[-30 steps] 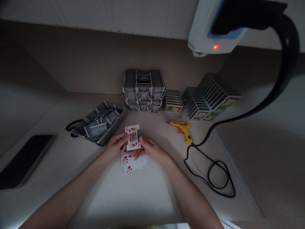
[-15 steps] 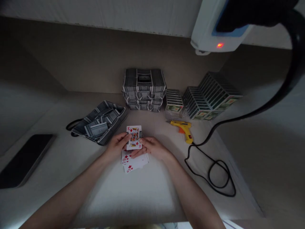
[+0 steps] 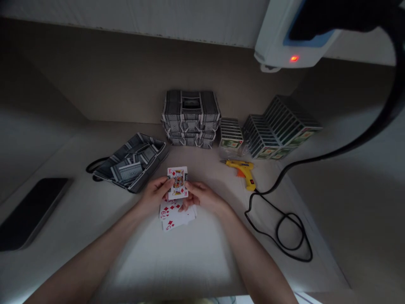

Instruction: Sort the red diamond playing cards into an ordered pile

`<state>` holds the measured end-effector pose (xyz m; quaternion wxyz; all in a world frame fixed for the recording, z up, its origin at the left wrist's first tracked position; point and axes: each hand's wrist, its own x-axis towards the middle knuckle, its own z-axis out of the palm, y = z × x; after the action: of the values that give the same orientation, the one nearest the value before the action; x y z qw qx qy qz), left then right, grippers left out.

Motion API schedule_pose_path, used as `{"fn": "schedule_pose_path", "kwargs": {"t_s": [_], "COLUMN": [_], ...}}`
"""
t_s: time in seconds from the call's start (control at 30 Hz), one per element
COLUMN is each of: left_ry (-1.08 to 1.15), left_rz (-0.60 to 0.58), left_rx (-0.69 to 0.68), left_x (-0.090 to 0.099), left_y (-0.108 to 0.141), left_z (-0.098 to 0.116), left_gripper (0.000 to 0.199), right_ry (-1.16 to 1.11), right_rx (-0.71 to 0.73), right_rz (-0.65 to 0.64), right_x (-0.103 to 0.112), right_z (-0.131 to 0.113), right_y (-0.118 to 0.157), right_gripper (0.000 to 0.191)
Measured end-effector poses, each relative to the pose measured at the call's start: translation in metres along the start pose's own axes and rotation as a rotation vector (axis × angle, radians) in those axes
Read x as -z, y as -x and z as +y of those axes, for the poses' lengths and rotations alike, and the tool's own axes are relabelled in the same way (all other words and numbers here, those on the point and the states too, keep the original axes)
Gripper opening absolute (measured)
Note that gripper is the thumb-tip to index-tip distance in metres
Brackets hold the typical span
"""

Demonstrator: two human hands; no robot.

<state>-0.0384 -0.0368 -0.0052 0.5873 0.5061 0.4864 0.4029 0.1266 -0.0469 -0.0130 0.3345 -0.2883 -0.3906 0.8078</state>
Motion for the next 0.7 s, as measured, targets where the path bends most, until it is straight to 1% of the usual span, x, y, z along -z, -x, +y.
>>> {"fn": "schedule_pose_path", "kwargs": {"t_s": [0.1, 0.17, 0.23, 0.37, 0.47, 0.57, 0.7], "left_ry": [-0.018, -0.004, 0.008, -0.017, -0.063, -0.136, -0.132], "left_rz": [0.011, 0.018, 0.031, 0.049, 0.023, 0.026, 0.047], "left_rx": [0.003, 0.007, -0.001, -0.022, -0.017, -0.032, -0.033], "left_x": [0.0, -0.001, -0.002, -0.005, -0.005, -0.004, -0.004], "left_y": [0.0, 0.0, 0.001, 0.001, 0.002, 0.003, 0.006], "left_z": [0.0, 0.0, 0.0, 0.0, 0.002, 0.003, 0.003], "left_gripper": [0.04, 0.04, 0.04, 0.038, 0.038, 0.041, 0.041], "right_ry": [-0.039, -0.036, -0.011, 0.009, -0.001, 0.009, 0.048], "right_rx": [0.085, 0.123, 0.157, 0.253, 0.285, 0.286, 0.255], "right_rz": [0.133, 0.17, 0.204, 0.343, 0.394, 0.457, 0.443], "right_x": [-0.002, -0.004, -0.007, -0.012, -0.013, -0.011, -0.009], "right_z": [0.001, 0.001, 0.003, 0.006, 0.01, 0.012, 0.012], "right_y": [-0.003, -0.005, -0.006, -0.009, -0.011, -0.012, -0.012], "right_gripper": [0.043, 0.045, 0.04, 0.024, 0.021, 0.025, 0.028]}}
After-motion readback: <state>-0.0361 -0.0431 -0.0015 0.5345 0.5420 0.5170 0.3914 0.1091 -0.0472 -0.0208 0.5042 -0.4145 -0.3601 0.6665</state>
